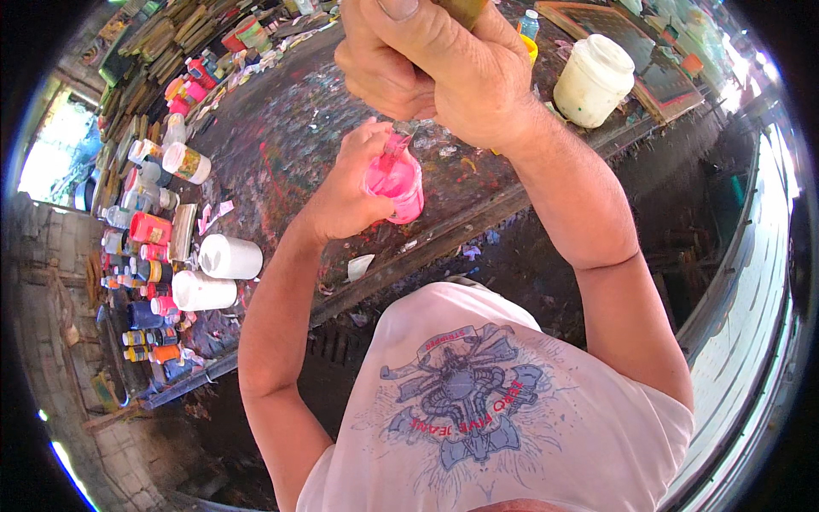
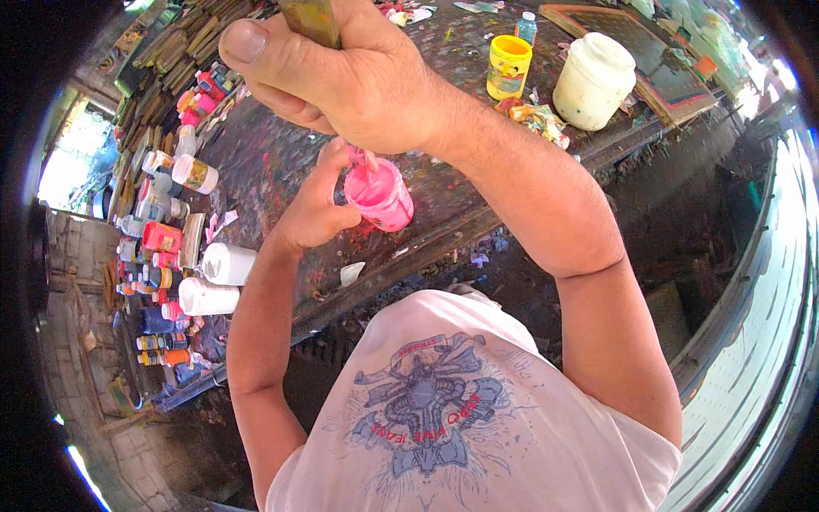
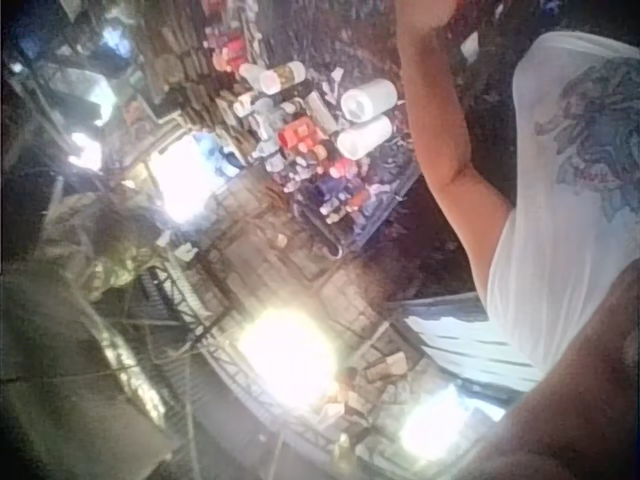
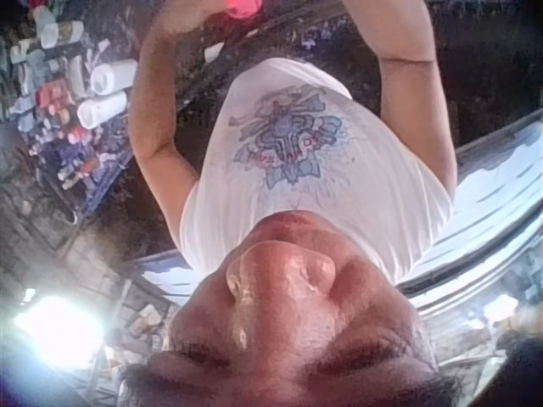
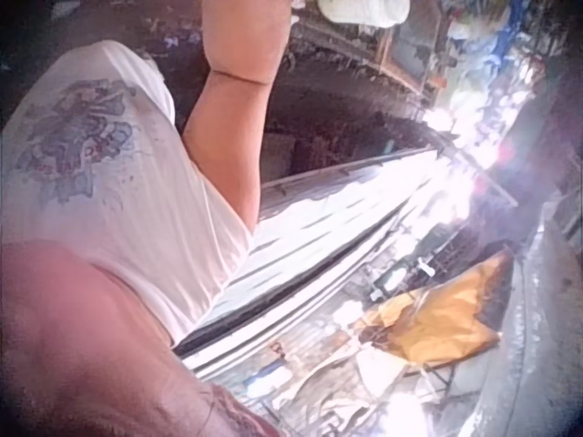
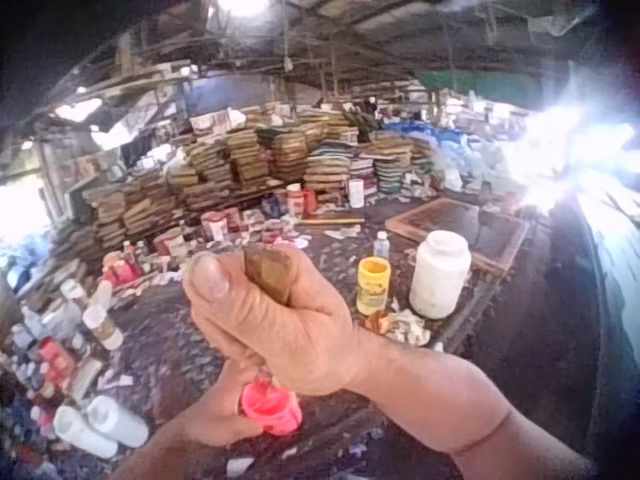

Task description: The person mixes pink paint in a small container using a wooden stick. They repeatedly stir the paint, check the consistency on the stick, and add more pink paint from a bottle. The person also briefly dips the stick into a water tray and wipes it with a cloth.

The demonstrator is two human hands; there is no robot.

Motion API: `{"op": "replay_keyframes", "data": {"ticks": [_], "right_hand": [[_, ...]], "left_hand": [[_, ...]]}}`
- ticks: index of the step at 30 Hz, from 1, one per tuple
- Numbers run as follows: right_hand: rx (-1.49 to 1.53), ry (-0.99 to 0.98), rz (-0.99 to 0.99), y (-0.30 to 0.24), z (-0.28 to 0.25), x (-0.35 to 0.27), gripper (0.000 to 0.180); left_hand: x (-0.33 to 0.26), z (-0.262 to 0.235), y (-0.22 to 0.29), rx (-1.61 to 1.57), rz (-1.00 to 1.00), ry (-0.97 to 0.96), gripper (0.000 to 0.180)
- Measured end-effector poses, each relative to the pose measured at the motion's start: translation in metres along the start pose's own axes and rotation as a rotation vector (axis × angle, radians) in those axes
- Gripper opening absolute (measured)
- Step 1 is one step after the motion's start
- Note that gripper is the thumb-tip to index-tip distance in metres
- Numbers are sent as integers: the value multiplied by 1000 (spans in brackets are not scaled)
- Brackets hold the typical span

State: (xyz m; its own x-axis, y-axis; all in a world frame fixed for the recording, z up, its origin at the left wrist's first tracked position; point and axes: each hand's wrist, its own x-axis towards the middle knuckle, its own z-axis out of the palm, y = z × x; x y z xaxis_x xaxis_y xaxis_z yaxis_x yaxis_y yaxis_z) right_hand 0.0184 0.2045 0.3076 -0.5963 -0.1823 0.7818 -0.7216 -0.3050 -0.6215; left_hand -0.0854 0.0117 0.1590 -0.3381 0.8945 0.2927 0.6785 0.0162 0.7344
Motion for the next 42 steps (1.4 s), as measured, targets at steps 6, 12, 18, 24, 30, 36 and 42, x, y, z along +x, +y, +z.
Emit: {"op": "replay_keyframes", "data": {"ticks": [6, 12, 18, 24, 30, 36, 42], "right_hand": [[7, 140, 38, -26, -3, -2, 57], [130, -92, -139, -27, -42, 1, 69], [182, -126, -204, -54, -31, -6, 75], [-48, -26, -83, -100, -31, -25, 73], [-99, -75, -8, -127, -71, -62, 58], [-201, 132, -10, -147, -69, -103, 54], [-311, 381, -78, -166, -43, -147, 58]], "left_hand": [[-7, 12, -18, 84, -76, -3, 92], [-18, 12, -39, 113, -84, -19, 94], [-30, 17, -39, 258, -134, -69, 102], [-39, 29, -20, 653, -140, -62, 92], [-52, 11, -14, 969, -25, -71, 85], [-74, -5, -22, 1016, 115, -45, 86], [-92, -4, -28, 750, 115, 86, 88]]}}
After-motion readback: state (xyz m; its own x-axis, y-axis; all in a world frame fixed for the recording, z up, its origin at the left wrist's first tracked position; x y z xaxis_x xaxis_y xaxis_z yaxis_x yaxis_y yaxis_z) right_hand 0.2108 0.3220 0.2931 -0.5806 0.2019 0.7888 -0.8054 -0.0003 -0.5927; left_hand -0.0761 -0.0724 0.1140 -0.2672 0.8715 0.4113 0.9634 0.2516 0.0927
